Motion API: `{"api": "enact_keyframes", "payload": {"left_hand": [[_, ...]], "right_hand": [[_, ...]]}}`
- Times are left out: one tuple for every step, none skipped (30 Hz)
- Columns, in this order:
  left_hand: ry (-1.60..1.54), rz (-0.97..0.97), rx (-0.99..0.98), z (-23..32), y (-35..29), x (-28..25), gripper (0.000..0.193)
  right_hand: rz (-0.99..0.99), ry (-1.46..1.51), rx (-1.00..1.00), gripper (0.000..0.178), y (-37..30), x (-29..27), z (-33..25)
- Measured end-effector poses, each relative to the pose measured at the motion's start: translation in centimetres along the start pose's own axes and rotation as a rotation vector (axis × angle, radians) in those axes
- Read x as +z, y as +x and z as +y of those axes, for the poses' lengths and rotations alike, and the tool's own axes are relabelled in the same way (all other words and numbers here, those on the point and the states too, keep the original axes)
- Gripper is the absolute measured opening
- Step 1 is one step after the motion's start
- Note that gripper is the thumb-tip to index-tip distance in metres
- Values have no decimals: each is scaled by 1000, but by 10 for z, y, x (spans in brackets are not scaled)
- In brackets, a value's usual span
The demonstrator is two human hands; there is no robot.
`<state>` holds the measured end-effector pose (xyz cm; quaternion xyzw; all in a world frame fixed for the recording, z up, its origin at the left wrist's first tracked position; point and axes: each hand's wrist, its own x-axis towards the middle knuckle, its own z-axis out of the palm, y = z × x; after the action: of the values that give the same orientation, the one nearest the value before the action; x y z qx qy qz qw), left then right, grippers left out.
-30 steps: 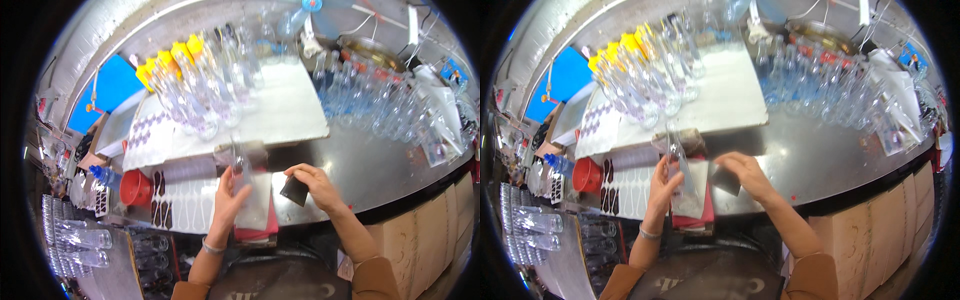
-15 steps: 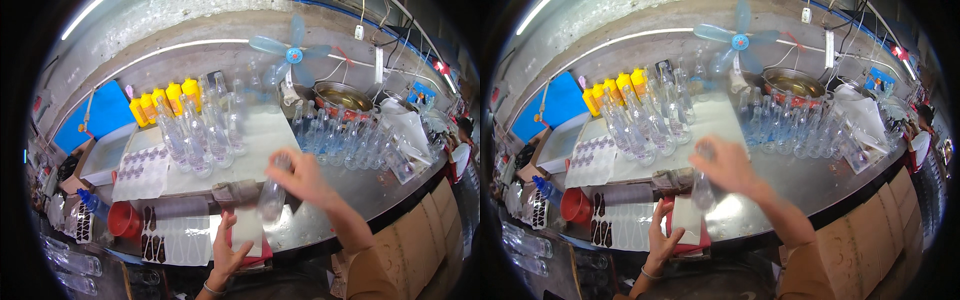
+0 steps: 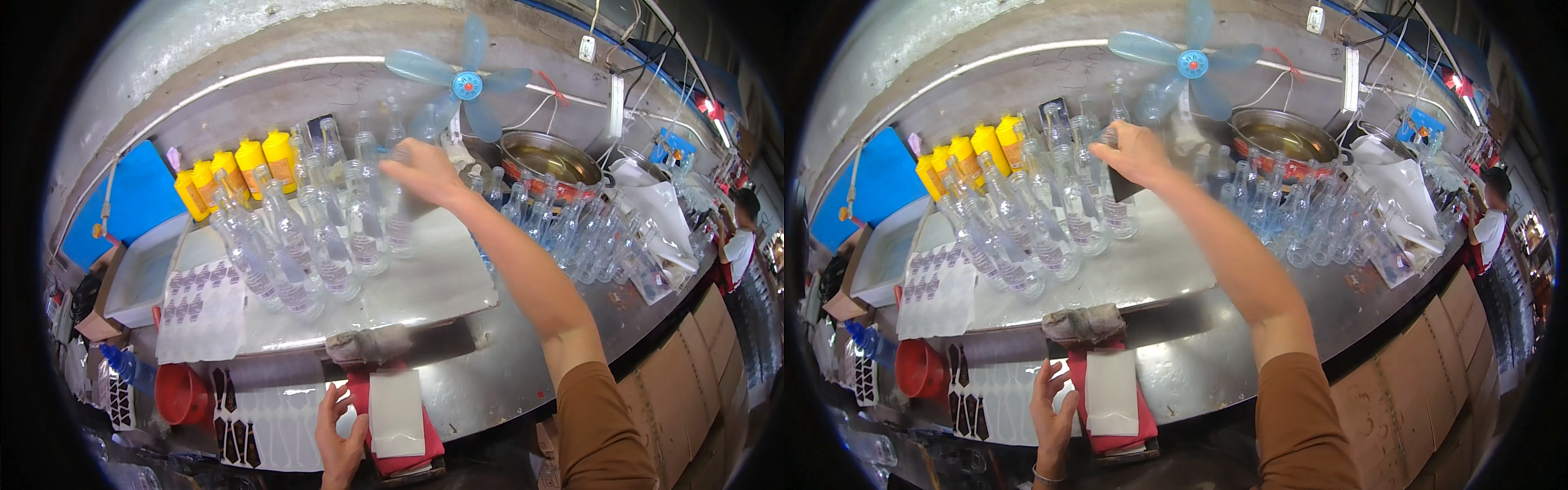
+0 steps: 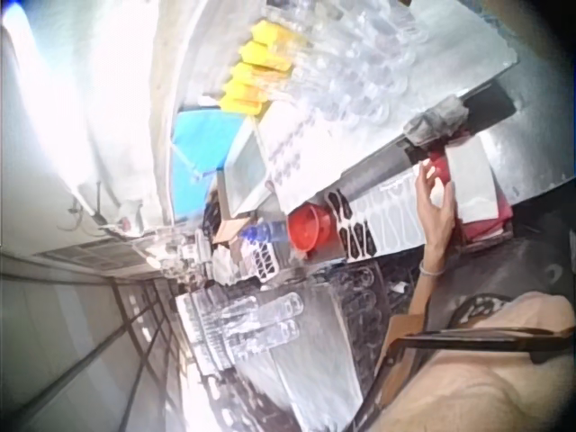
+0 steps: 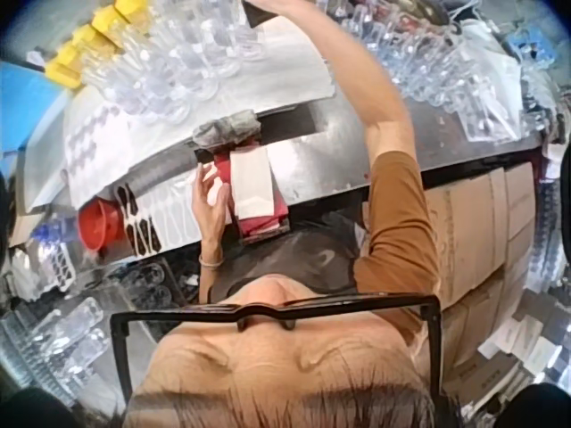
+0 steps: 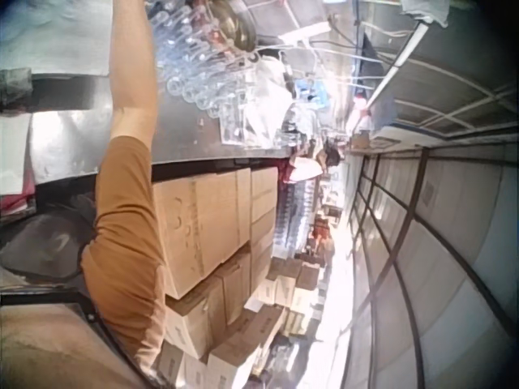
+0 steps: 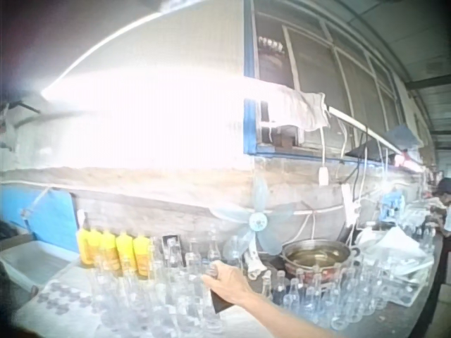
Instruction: The person repeatedly picks clear plastic bottles from a table, places each on a red pad, applies a label to the bottle, smooths it with a black card, and sets the labeled bottle aside. The process is repeated for multiple bottles.
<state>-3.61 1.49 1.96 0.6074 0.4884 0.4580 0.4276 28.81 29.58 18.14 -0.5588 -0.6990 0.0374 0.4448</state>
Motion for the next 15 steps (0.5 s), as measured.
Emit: {"api": "enact_keyframes", "payload": {"left_hand": [[-11,-31,-31,1,4,2,73],[-9,-18,-33,-1,5,3,73],[3,-15,-31,-2,7,1,73],[9,-11,-29,-4,8,1,73],[17,7,-31,-5,9,0,73],[5,18,-33,-8,9,-1,73],[-25,23,-41,-6,10,0,71],[-52,24,-53,-3,11,1,70],[-79,42,-40,-3,15,3,67],[-102,50,-34,-4,18,4,65],[-113,70,-32,-6,19,3,63],[-121,79,-20,-6,19,0,61],[-122,101,-6,-6,19,-2,58],[-125,122,7,-5,18,-5,56],[-117,123,7,-7,20,-5,53]], "right_hand": [[-15,4,27,50,2,-1,1],[-49,-15,27,57,5,-1,-3],[-85,53,11,63,7,0,-4],[-122,117,-7,69,8,-2,-5],[-185,135,20,80,8,-8,-13],[-113,167,26,73,11,-12,-13],[-37,195,34,67,15,-19,-11],[40,223,48,61,18,-26,-2],[98,207,55,57,34,-34,17],[159,188,75,53,52,-46,42],[227,115,97,50,68,-51,60],[293,46,124,47,80,-52,76],[290,-31,102,48,92,-47,83],[283,-110,80,48,103,-39,91],[273,-205,25,49,117,-38,113]]}}
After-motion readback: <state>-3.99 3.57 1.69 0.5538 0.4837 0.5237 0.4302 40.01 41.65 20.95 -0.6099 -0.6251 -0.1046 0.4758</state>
